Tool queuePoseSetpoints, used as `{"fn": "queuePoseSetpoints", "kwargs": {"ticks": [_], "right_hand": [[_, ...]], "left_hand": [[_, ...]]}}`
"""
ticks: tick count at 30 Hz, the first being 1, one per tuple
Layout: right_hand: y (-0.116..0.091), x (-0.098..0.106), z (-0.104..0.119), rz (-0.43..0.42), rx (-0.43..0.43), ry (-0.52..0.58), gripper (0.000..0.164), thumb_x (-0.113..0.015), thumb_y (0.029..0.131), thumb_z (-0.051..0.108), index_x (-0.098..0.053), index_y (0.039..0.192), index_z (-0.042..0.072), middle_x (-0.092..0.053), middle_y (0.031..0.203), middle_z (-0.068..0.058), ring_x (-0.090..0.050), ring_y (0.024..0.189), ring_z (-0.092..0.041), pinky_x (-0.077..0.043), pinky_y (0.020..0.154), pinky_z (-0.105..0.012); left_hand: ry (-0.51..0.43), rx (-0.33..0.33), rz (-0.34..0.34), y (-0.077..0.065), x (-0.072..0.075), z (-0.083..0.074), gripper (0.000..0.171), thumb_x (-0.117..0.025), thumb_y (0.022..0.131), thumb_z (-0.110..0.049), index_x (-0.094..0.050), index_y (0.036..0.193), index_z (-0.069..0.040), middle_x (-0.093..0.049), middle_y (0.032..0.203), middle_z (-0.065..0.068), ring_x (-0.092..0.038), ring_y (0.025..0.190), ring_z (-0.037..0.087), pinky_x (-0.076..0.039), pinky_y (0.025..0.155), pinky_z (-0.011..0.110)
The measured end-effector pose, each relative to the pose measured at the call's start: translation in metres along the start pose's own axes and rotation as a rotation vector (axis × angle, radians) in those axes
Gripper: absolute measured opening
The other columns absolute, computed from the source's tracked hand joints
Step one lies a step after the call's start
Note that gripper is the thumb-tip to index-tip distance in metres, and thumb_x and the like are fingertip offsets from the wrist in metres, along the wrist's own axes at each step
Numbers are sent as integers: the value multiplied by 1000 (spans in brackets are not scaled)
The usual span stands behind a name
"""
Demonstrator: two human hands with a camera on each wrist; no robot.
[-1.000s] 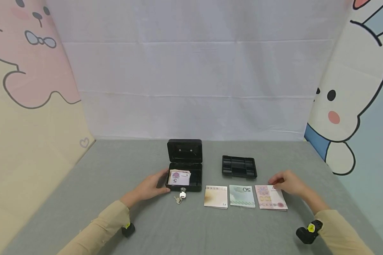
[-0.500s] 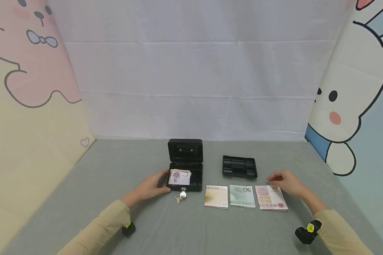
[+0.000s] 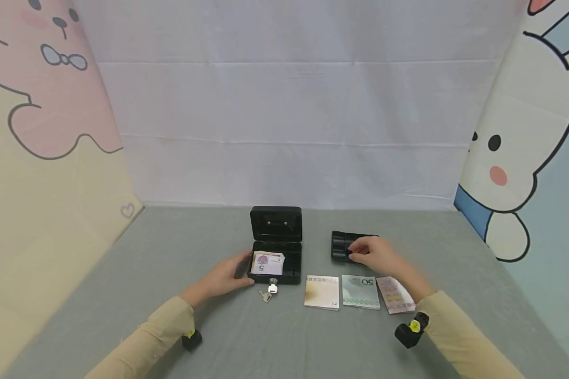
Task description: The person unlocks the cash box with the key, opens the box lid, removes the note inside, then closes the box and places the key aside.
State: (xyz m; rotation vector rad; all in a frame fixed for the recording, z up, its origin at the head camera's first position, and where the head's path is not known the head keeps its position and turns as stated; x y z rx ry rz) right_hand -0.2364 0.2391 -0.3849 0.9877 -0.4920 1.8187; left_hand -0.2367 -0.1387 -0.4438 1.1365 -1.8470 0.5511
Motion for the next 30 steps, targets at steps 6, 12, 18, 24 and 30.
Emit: {"fn": "queuePoseSetpoints", "kwargs": {"ticks": [6, 12, 18, 24, 30], "right_hand": [[37, -34, 38, 46, 114, 52, 26, -63, 85, 13, -63, 103, -6, -65, 88, -6, -59, 76, -15, -50, 63, -25], [70, -69, 69, 79, 199, 57, 24, -65, 83, 11, -65, 101, -5, -66, 89, -10, -61, 78, -17, -51, 67, -24], [92, -99, 81, 75, 159, 38, 23, -68, 80, 13, -67, 99, 1, -65, 92, -7, -59, 81, -15, -51, 70, -28], [102, -117, 79, 91, 150, -50, 25, -70, 79, 13, -67, 100, 0, -65, 93, -7, -59, 82, -14, -51, 74, -31], [104, -122, 81, 115, 139, -90, 27, -70, 79, 14, -67, 100, -3, -64, 92, -8, -55, 79, -13, -50, 73, -32]], "left_hand": [[8, -2, -5, 0, 0, 1, 75, -69, 80, -27, -32, 137, 3, -47, 132, 19, -46, 120, 30, -38, 97, 43], [11, -9, -1, 0, 0, 1, 74, -69, 80, -27, -33, 137, 3, -47, 131, 19, -46, 119, 31, -39, 96, 43], [3, -10, -2, -1, 0, 0, 74, -69, 80, -28, -33, 137, 2, -47, 132, 18, -46, 119, 30, -39, 97, 43], [6, 0, 11, 0, 0, 1, 75, -68, 81, -29, -31, 138, 2, -46, 133, 18, -45, 120, 29, -39, 97, 43], [11, 7, 12, 0, -1, 2, 76, -69, 81, -30, -31, 139, 1, -44, 135, 17, -44, 121, 28, -38, 97, 42]]}}
Point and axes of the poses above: each hand's wrist, its own y-axis towards the middle knuckle, its own x-axis out of the back of the hand, z = x × y, the point moved 1 cm from there along y, towards the middle knuckle
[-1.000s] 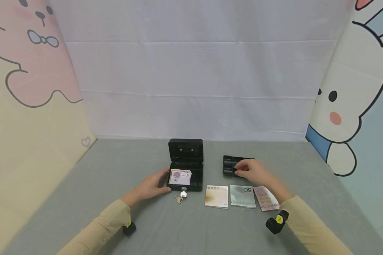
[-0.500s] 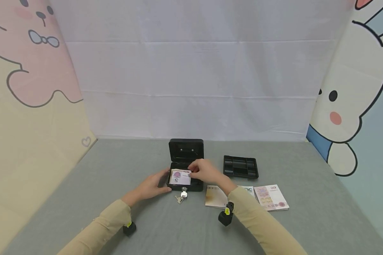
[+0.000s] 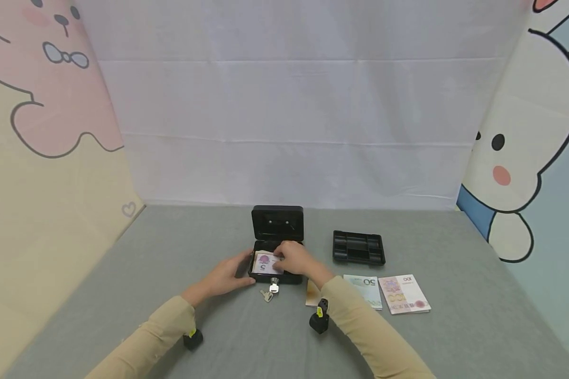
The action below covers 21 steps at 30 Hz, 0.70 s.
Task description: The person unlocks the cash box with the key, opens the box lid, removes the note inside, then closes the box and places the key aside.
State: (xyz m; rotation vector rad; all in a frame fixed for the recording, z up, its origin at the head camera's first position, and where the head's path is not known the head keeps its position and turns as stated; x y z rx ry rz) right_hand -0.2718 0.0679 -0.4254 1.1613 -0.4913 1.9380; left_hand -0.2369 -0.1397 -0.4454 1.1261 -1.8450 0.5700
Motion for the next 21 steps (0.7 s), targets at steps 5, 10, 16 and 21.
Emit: {"fn": "queuePoseSetpoints", "kwargs": {"ticks": [5, 10, 16, 21], "right_hand": [[1, 1, 2, -6, -5, -18, 24, -70, 78, 11, -68, 98, -3, -63, 89, -7, -56, 79, -15, -49, 72, -32], [1, 2, 0, -67, -1, 8, 17, -67, 78, 5, -68, 94, -1, -63, 86, -7, -58, 79, -17, -49, 71, -30], [-1, 7, -1, -110, -4, 87, 12, -64, 80, 3, -68, 91, 1, -63, 86, -6, -58, 78, -16, -49, 68, -27], [-1, 12, 3, -108, 21, 125, 10, -64, 81, 2, -68, 90, 1, -64, 84, -5, -57, 75, -13, -48, 67, -26]], "left_hand": [[-1, -10, -5, 1, 1, 0, 76, -69, 80, -29, -32, 138, 2, -44, 134, 17, -45, 121, 29, -38, 97, 42], [-9, -6, 1, 0, 1, 0, 74, -69, 81, -29, -32, 138, 2, -45, 133, 18, -45, 121, 29, -39, 97, 43], [-16, -8, 5, 1, 1, 0, 75, -69, 81, -28, -31, 138, 3, -46, 133, 18, -46, 120, 29, -39, 96, 44], [-15, -11, -2, 1, 1, 0, 75, -69, 81, -28, -32, 138, 3, -46, 132, 18, -45, 120, 29, -39, 97, 44]]}}
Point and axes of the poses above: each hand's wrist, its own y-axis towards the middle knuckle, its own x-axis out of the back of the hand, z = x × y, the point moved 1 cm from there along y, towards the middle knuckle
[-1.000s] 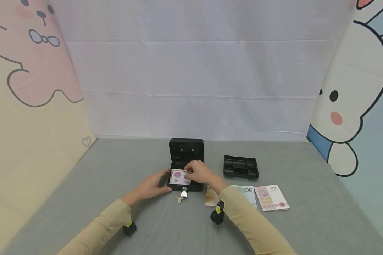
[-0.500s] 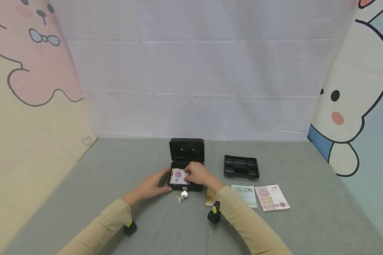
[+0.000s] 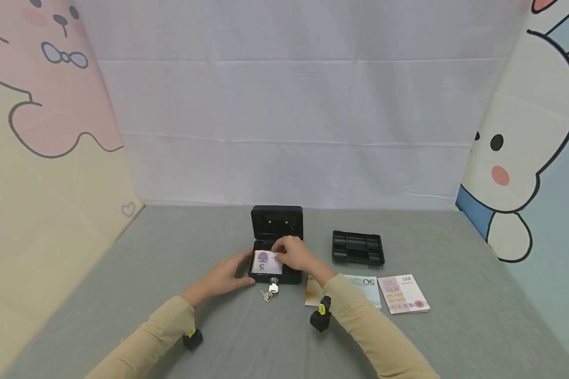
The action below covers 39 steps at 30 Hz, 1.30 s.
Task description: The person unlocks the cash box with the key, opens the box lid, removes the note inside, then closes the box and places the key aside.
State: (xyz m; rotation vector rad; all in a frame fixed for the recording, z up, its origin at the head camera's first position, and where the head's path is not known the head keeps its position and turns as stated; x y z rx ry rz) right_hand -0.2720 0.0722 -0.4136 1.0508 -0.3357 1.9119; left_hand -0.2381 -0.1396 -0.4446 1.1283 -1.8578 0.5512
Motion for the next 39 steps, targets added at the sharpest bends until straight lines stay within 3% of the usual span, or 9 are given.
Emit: {"fn": "queuePoseSetpoints", "kwargs": {"ticks": [13, 20, 27, 33, 39], "right_hand": [[-3, 17, 9, 7, 60, 88, 12, -61, 82, -2, -69, 90, 1, -66, 81, -6, -50, 62, -6, -45, 58, -19], [-8, 35, 13, -9, 48, 134, 13, -59, 84, -2, -68, 93, 0, -66, 87, -9, -54, 69, -10, -47, 62, -22], [-22, 54, 11, -14, 12, 143, 15, -58, 86, 0, -67, 98, 2, -64, 93, -8, -58, 80, -16, -50, 68, -27], [-36, 69, 15, -38, -14, 110, 15, -58, 86, 3, -68, 97, 3, -65, 91, -6, -58, 80, -16, -50, 70, -28], [-55, 80, 10, -33, -31, 118, 14, -59, 85, 2, -68, 97, 2, -65, 90, -7, -58, 76, -14, -50, 63, -25]], "left_hand": [[-10, 15, 3, 0, 0, -1, 75, -69, 80, -28, -32, 137, 3, -47, 132, 19, -46, 120, 30, -39, 97, 44], [-9, 15, -8, 0, 0, -2, 75, -70, 79, -27, -33, 137, 3, -47, 131, 18, -46, 119, 30, -38, 98, 43], [14, 34, 4, 1, 1, -3, 75, -70, 80, -29, -33, 137, 3, -46, 132, 18, -45, 120, 31, -38, 98, 44], [17, 47, 11, 1, 2, -4, 74, -69, 80, -29, -33, 137, 2, -46, 133, 17, -45, 121, 30, -38, 97, 44], [26, 33, 13, 0, 1, -4, 75, -69, 80, -30, -32, 138, 1, -46, 133, 17, -46, 120, 31, -39, 96, 44]]}}
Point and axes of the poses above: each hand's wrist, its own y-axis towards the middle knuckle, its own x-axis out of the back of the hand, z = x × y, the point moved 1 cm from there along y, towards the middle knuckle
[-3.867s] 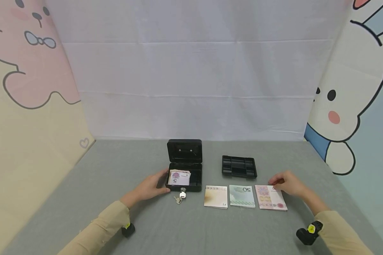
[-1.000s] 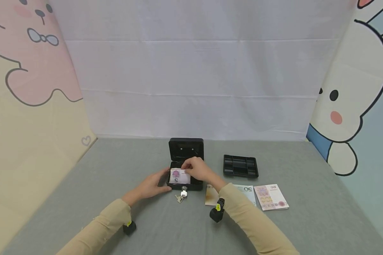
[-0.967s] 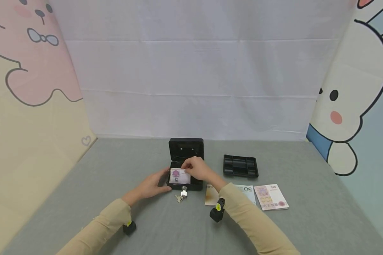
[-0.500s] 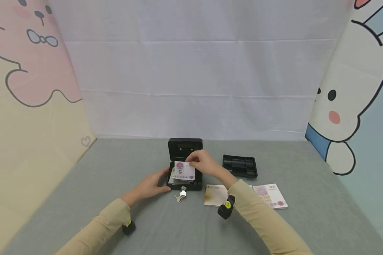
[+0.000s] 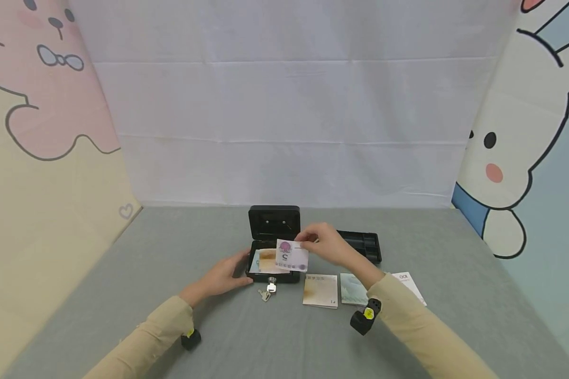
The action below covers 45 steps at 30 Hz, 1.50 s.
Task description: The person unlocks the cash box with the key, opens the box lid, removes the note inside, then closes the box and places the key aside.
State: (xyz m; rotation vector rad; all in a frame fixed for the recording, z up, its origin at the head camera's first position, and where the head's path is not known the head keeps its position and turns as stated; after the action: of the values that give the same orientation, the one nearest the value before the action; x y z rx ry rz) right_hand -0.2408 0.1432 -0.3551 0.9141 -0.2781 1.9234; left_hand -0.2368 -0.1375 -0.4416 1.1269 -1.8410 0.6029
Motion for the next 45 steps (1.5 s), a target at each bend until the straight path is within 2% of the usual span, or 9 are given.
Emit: {"fn": "queuePoseSetpoints", "kwargs": {"ticks": [5, 12, 16, 23, 30, 39, 42, 45], "right_hand": [[-20, 7, -7, 13, -52, 79, 14, -60, 84, 1, -67, 96, -1, -65, 91, -10, -59, 74, -14, -51, 60, -27], [-50, 8, -16, 42, -128, 147, 14, -60, 85, 3, -66, 97, -1, -64, 93, -10, -59, 76, -14, -54, 67, -35], [-64, 4, -21, 78, -138, 189, 15, -61, 85, 5, -65, 98, -1, -64, 94, -11, -58, 74, -12, -53, 65, -32], [-85, -10, -26, 142, -202, 301, 14, -62, 84, 5, -66, 95, -3, -65, 91, -11, -56, 70, -8, -52, 62, -28], [-96, -23, -28, 192, -199, 395, 15, -61, 82, 1, -63, 93, -9, -64, 86, -14, -55, 66, -6, -52, 59, -26], [-100, -35, -36, 183, -191, 401, 14, -61, 81, -2, -63, 91, -10, -64, 84, -13, -56, 66, -5, -53, 57, -27], [-100, -37, -37, 172, -182, 370, 13, -61, 80, -2, -64, 91, -9, -64, 83, -11, -55, 66, -5, -53, 56, -26], [-99, -38, -37, 153, -139, 291, 10, -62, 79, -2, -65, 88, -6, -63, 78, -7, -53, 64, -3, -51, 52, -24]], "left_hand": [[-4, -1, -3, 0, -1, 0, 75, -69, 80, -30, -32, 138, 1, -46, 133, 17, -45, 120, 31, -39, 97, 44], [-11, 18, -1, 1, 0, -1, 75, -70, 80, -29, -33, 138, 1, -46, 133, 17, -45, 120, 31, -38, 96, 45], [-9, 13, -2, 1, 0, -1, 75, -70, 80, -28, -33, 137, 2, -46, 133, 18, -45, 120, 31, -38, 97, 45], [-7, -4, -6, 0, 0, 0, 74, -70, 80, -29, -33, 137, 2, -47, 132, 18, -46, 119, 32, -39, 96, 45], [-10, -5, -7, -1, 1, -1, 74, -69, 80, -30, -33, 137, 1, -46, 133, 18, -46, 119, 32, -39, 96, 45], [-10, -5, -6, -1, 1, -1, 74, -69, 80, -30, -33, 137, 2, -47, 132, 18, -46, 119, 32, -39, 96, 45], [-10, -6, -4, 0, 1, 0, 74, -69, 80, -30, -33, 137, 2, -47, 132, 18, -46, 119, 32, -39, 96, 45], [-10, -11, -7, 0, 1, -1, 74, -70, 80, -29, -33, 137, 2, -47, 132, 18, -46, 119, 32, -39, 96, 45]]}}
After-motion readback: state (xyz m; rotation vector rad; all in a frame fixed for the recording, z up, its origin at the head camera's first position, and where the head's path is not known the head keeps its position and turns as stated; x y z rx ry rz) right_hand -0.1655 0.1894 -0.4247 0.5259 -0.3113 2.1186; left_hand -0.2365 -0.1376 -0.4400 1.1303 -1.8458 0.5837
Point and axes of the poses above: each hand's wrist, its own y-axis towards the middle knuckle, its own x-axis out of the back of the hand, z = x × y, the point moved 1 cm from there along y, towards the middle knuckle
